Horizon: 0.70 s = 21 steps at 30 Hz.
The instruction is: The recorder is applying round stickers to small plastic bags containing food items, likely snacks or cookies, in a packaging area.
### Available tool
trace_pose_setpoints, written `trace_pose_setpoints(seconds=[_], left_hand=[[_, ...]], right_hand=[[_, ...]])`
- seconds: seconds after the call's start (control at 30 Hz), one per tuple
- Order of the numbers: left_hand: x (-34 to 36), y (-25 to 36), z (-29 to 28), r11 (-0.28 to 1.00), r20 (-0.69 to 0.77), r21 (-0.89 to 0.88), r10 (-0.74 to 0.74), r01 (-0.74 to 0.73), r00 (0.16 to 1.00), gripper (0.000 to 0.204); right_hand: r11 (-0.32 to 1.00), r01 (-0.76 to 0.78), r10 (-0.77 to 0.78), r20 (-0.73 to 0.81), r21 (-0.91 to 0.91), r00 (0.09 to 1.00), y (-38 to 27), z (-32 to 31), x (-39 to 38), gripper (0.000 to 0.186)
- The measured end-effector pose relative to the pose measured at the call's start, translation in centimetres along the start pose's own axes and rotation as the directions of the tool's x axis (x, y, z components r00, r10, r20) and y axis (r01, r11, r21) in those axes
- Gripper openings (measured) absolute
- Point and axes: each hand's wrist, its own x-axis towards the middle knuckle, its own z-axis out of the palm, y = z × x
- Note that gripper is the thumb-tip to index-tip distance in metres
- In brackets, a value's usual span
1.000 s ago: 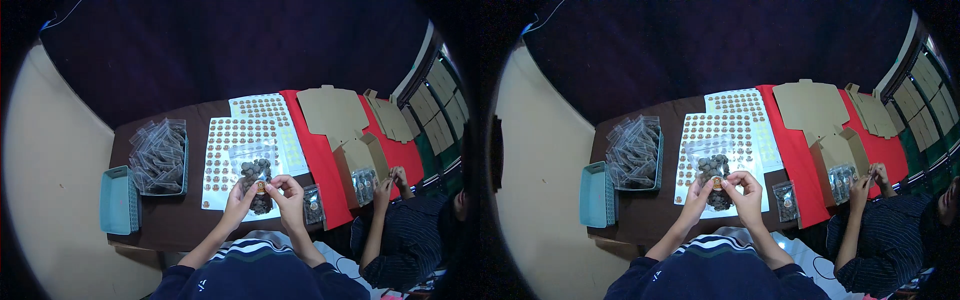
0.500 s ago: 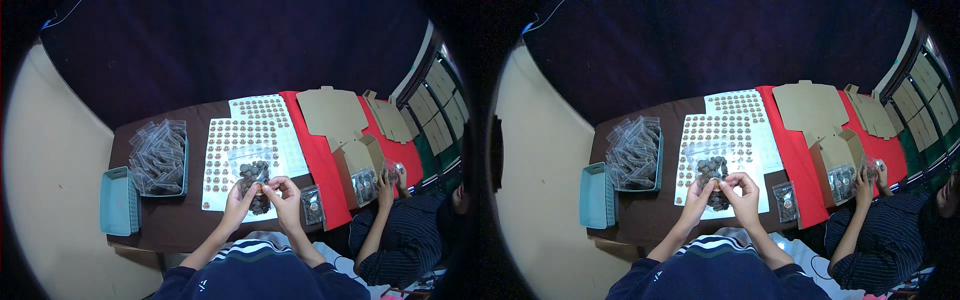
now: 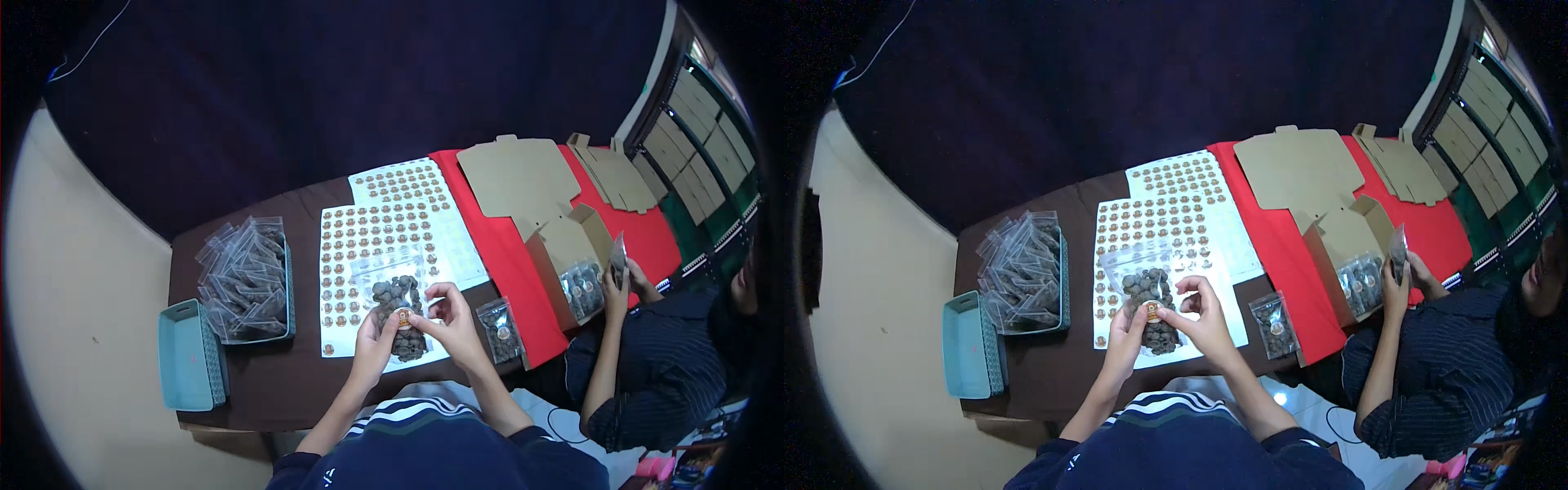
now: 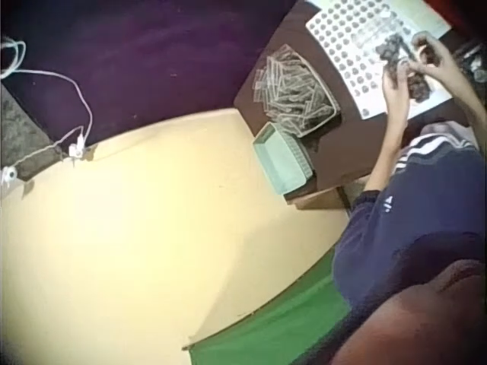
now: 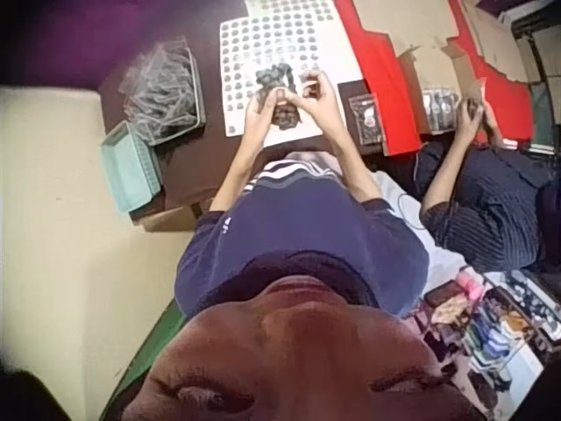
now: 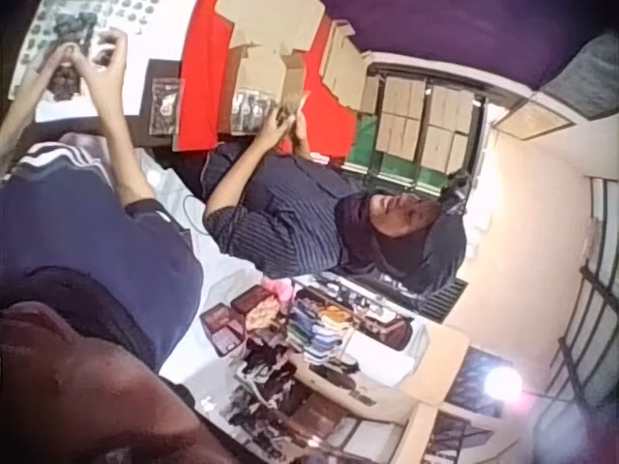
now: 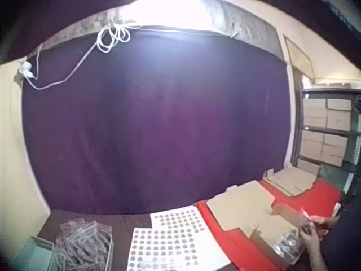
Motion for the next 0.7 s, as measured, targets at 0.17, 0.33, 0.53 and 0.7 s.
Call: trace_pose_setpoints(seconds=[0.17,0.33,0.53,0.7], left_hand=[[-0.5,-0.7,0.2,0.999,0.022,-0.016,-0.04,0.041,0.999,0.032],[-0.7,-0.3,0.4,1.0,0.068,0.022,0.013,-0.015,0.998,0.035],[-0.3,-0.2,-0.4,0.986,0.068,0.106,0.119,-0.125,0.991,0.039],[-0.1,0.7,0.0,0.979,0.066,0.199,0.03,-0.043,0.997,0.037]], right_hand=[[0.995,-0.071,0.067,0.057,0.073,0.996,-1.0,-0.1,0.1,0.044],[0.996,0.0,0.008,0.092,-0.091,0.996,-1.2,0.2,-0.1,0.022],[0.972,0.047,-0.026,0.091,-0.229,0.996,-0.9,0.5,0.3,0.028],[0.981,0.135,-0.13,0.038,-0.143,0.991,0.3,0.8,0.9,0.03]])
